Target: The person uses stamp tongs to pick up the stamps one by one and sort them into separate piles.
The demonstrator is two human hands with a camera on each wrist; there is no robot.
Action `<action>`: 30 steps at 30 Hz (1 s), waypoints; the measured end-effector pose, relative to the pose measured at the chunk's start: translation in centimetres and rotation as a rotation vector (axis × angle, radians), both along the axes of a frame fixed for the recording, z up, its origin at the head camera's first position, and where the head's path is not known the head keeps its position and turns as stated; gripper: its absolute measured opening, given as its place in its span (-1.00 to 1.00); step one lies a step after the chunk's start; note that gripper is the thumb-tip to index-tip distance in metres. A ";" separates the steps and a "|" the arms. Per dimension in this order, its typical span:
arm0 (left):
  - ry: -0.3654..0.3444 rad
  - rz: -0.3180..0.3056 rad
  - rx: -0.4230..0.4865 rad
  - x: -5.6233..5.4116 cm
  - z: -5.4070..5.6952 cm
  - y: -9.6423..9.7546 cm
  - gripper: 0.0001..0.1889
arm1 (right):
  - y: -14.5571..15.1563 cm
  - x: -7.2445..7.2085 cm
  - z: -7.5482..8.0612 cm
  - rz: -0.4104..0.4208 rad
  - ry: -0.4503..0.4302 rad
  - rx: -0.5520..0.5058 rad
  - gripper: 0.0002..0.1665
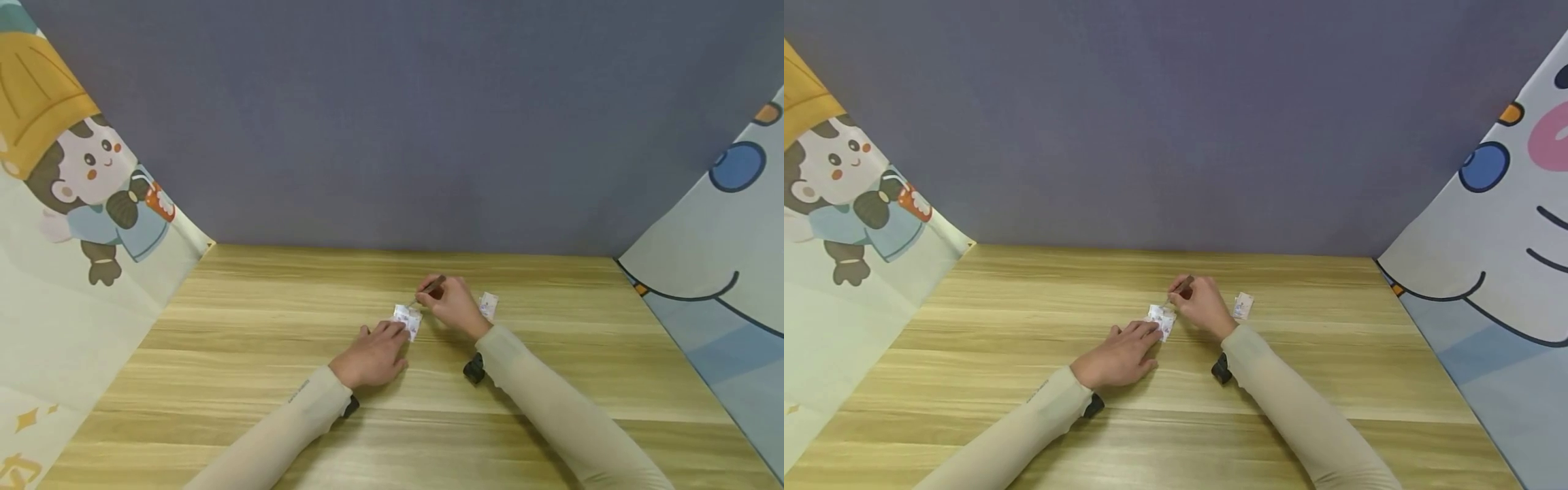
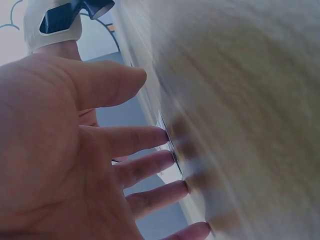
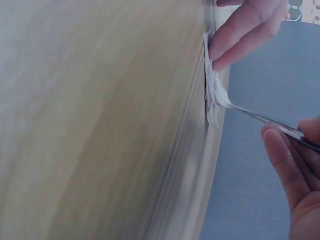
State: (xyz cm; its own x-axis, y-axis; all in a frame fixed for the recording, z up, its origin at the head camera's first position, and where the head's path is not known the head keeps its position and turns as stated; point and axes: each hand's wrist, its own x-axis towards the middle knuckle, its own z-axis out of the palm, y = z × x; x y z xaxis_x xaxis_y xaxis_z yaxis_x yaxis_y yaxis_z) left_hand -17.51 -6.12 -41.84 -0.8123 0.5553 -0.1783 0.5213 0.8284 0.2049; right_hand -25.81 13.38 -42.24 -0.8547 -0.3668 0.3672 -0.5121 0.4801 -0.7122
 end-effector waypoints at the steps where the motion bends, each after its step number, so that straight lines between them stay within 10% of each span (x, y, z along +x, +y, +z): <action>1: -0.001 0.001 -0.001 0.0 0.0 0.0 -0.38 | -0.1 0.0 0.0 0.000 0.009 -0.002 -0.94; 30: 0.074 0.090 0.115 -0.3 1.4 -3.1 -0.42 | -3.1 -0.4 2.6 -0.098 0.210 -0.151 -0.97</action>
